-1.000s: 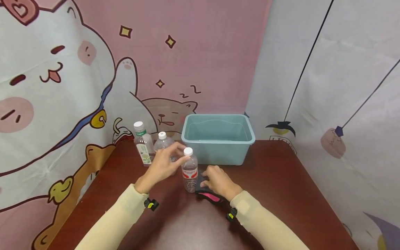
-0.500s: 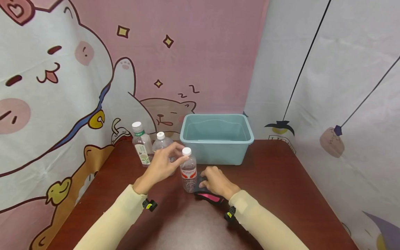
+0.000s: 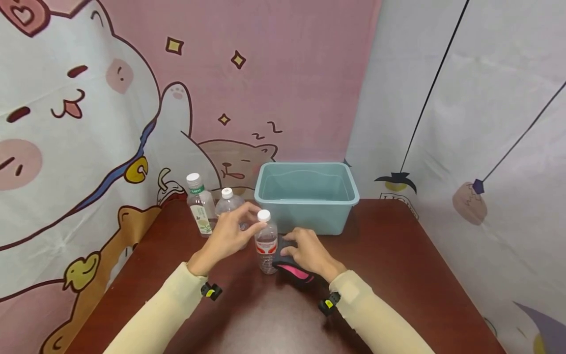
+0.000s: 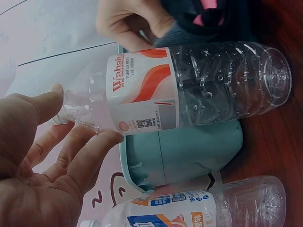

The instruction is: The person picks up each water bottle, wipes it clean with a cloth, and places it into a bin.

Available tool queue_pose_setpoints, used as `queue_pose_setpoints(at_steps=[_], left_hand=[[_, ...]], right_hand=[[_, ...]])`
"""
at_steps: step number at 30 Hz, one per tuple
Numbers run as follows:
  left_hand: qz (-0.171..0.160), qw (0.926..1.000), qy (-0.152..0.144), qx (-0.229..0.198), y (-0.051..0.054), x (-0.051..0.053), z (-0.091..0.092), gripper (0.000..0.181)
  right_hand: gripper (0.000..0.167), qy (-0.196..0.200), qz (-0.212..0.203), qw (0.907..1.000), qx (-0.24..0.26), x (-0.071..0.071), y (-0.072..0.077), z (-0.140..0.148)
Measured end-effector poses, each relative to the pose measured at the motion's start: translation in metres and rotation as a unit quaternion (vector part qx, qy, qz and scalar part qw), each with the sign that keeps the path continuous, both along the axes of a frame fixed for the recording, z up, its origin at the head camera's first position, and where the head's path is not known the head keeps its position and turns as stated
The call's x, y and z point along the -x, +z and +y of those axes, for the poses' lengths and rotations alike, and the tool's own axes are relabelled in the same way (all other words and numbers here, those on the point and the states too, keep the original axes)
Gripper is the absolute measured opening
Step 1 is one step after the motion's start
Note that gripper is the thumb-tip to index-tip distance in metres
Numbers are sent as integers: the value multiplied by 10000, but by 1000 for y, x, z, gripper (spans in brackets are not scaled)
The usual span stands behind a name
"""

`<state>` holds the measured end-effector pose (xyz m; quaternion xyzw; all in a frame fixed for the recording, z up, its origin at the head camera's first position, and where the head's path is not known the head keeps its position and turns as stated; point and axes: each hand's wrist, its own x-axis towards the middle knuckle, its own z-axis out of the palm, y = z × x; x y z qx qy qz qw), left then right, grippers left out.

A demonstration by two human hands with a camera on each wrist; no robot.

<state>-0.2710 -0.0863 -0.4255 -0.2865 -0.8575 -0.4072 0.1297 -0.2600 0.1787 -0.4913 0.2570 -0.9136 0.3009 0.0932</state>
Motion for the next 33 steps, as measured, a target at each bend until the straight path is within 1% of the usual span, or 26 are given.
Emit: queue_pose_setpoints(at_steps=[4, 11, 17, 21, 28, 33], left_hand=[[-17, 10000, 0, -6, 0, 1, -1, 32], [-37, 10000, -31, -52, -1, 0, -2, 32], [19, 10000, -18, -33, -1, 1, -2, 32], [3, 10000, -18, -23, -1, 1, -3, 32], [43, 9999, -99, -16, 0, 0, -2, 33], [27, 10000, -85, -30, 0, 1, -3, 33]], right_hand=[[35, -35, 34, 9999, 155, -1, 9, 0], [35, -60, 69, 9992, 383, -2, 20, 1], [35, -138, 84, 9983, 566, -1, 30, 0], [33, -166, 182, 9970, 736, 0, 35, -1], [33, -194, 536, 9921, 1115, 2, 45, -7], [35, -223, 557, 9911, 1188, 2, 50, -12]])
